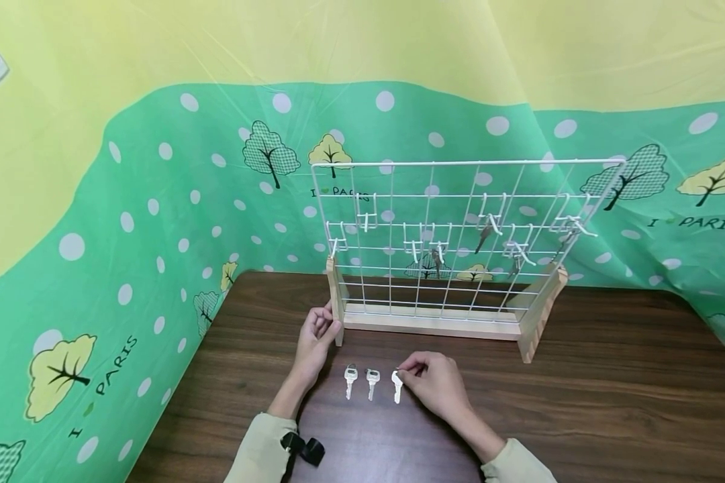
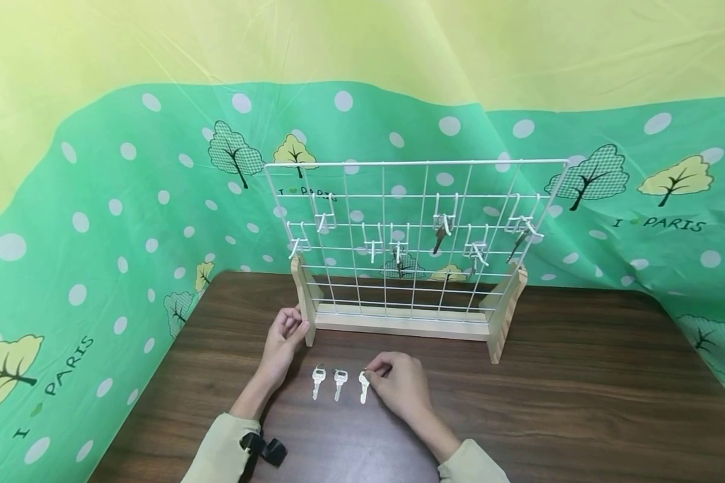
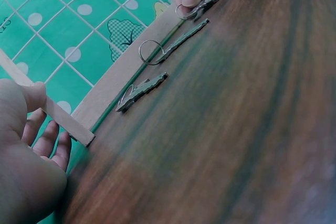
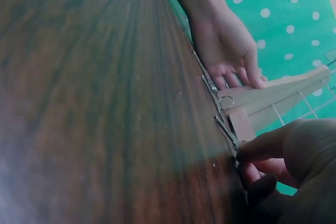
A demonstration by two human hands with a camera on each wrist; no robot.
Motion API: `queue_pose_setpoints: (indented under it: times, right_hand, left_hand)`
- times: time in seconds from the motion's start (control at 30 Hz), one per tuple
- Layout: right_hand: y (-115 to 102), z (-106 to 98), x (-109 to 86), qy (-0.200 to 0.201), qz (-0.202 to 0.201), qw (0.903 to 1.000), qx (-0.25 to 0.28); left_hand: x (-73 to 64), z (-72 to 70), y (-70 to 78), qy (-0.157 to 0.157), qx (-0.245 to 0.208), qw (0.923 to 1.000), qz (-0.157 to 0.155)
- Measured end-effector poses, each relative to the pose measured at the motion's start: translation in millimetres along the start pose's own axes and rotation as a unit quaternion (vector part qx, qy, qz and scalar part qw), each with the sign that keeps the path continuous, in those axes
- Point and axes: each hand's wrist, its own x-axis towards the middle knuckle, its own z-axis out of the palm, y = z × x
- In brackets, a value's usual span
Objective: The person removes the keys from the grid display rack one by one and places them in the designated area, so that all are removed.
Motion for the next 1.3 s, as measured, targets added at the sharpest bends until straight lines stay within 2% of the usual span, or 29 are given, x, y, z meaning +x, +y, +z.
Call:
queue_pose_setpoints:
  times: [0.17, 0.33, 0.43, 0.63, 0.77, 1.3]
  right_hand:
    - [-3, 1, -0.7, 0.001, 0.000, 0.9996, -0.028]
    - [-1, 2, -2.1, 0.020, -0.025, 0.9992, -0.025]
    - [0, 0, -1.7, 0.014, -0.030, 0.9993, -0.015]
    - [-4, -6, 0.9, -0.035, 0.021, 0.9992, 0.005]
    - [-4, -9, 1.8, -0.052, 0.041, 0.9978, 0.007]
    - [0, -8, 3.5, -0.061, 0.031, 0.9976, 0.013]
  left_hand:
    - [0.0, 0.1, 0.3, 0.000, 0.003, 1.0000, 0.000]
    - [-0.2, 0.8, 0.5, -0.003, -0.002, 1.0000, 0.000]
    - [-1.1, 0.7, 1.1, -0.006, -0.003, 1.0000, 0.004]
    - [-1.3, -0.4, 0.0, -0.006, 0.001, 1.0000, 0.007]
    - [-0.6, -0.9, -1.3, -0.006, 0.003, 1.0000, 0.007]
    - [-1.7, -0.2, 1.1, -0.005, 0.004, 1.0000, 0.005]
